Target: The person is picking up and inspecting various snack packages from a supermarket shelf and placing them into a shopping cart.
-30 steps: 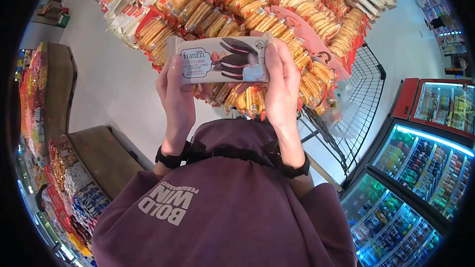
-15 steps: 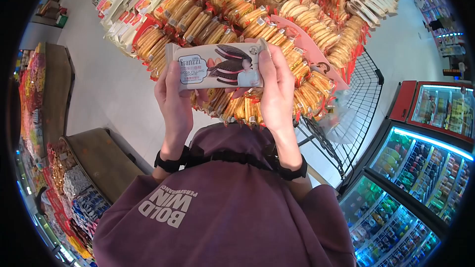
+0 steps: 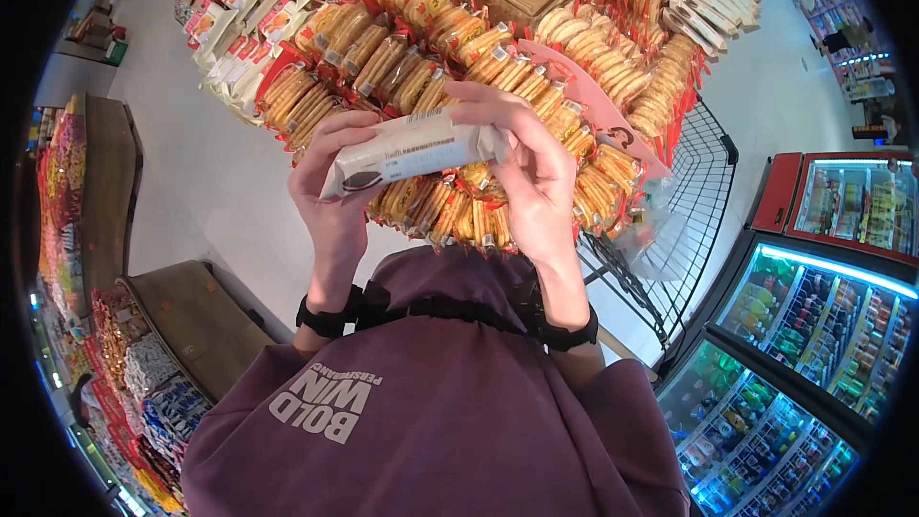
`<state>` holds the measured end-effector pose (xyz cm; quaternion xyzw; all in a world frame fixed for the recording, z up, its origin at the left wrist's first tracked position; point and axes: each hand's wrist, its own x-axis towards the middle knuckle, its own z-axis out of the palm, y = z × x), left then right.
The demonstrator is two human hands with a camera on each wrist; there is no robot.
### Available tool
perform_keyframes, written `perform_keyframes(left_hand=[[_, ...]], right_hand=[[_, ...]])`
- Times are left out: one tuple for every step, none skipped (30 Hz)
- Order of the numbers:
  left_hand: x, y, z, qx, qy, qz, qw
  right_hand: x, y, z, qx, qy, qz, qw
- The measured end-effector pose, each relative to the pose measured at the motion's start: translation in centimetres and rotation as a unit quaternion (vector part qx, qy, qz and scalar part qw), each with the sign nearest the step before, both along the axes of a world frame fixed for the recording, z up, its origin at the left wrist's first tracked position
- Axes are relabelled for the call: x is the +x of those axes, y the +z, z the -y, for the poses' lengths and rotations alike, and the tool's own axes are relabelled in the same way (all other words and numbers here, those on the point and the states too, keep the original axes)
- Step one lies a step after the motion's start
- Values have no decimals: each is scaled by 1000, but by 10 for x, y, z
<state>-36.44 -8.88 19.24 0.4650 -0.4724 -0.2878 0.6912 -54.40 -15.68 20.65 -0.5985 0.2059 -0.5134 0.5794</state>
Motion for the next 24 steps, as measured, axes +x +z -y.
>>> perform_keyframes(left_hand=[[1, -2, 0, -8, 6, 3, 1000], [2, -3, -1, -16, 13, 6, 1000], [4, -2, -2, -22, 13, 22, 999], [6, -2, -3, -28, 14, 39, 999], [7, -1, -5, -33, 15, 55, 998], [9, -2, -6, -34, 12, 52, 998], [10, -2, -7, -34, 9, 49, 998], [11, -3, -8, -35, 5, 46, 998], [10, -2, -9, -31, 9, 36, 999], [10, 0, -10, -26, 12, 26, 999], [9, 1, -11, -22, 15, 16, 1000], [8, 1, -11, -15, 18, 7, 1000], [6, 1, -12, -8, 21, -1, 1000], [6, 1, -13, -2, 23, -9, 1000], [6, 0, -15, -4, 18, 0, 1000], [8, -1, -17, -7, 13, 9, 1000], [8, -2, -18, -10, 7, 19, 1000], [8, -1, -19, -9, 5, 15, 1000], [7, 1, -20, -8, 2, 11, 1000], [6, 2, -22, -8, -1, 7, 1000], [5, 2, -23, -9, 3, 1, 1000], [4, 2, -23, -10, 8, -4, 1000], [4, 3, -24, -11, 12, -9, 1000], [3, 3, -25, -8, 9, -10, 1000]], right_hand=[[0, 0, 0, 5, 10, 7, 1000], [0, -1, -1, 9, 19, 13, 1000], [0, -1, -2, 14, 30, 20, 999], [0, -2, -3, 12, 29, 19, 999], [1, -2, -4, 10, 29, 17, 999], [1, -2, -5, 9, 29, 15, 999], [1, -2, -7, 13, 32, 18, 999], [2, -3, -8, 17, 35, 21, 999], [2, -3, -9, 22, 38, 23, 999], [2, -3, -9, 17, 38, 18, 999], [2, -2, -10, 12, 37, 13, 999], [1, -2, -10, 7, 36, 8, 999], [1, 0, -11, 11, 39, 8, 999], [0, 1, -13, 14, 42, 8, 999], [0, 2, -15, 17, 45, 9, 999], [-1, 2, -17, 20, 47, 9, 999], [-2, 1, -18, 23, 49, 10, 998], [-2, 1, -19, 27, 51, 10, 998], [-2, 1, -20, 22, 50, 10, 998], [-3, 1, -21, 17, 49, 9, 999], [-3, 2, -23, 12, 48, 9, 999], [-4, 1, -25, 12, 45, 8, 999], [-4, 1, -26, 11, 41, 6, 999], [-4, 2, -28, 11, 37, 5, 999]])
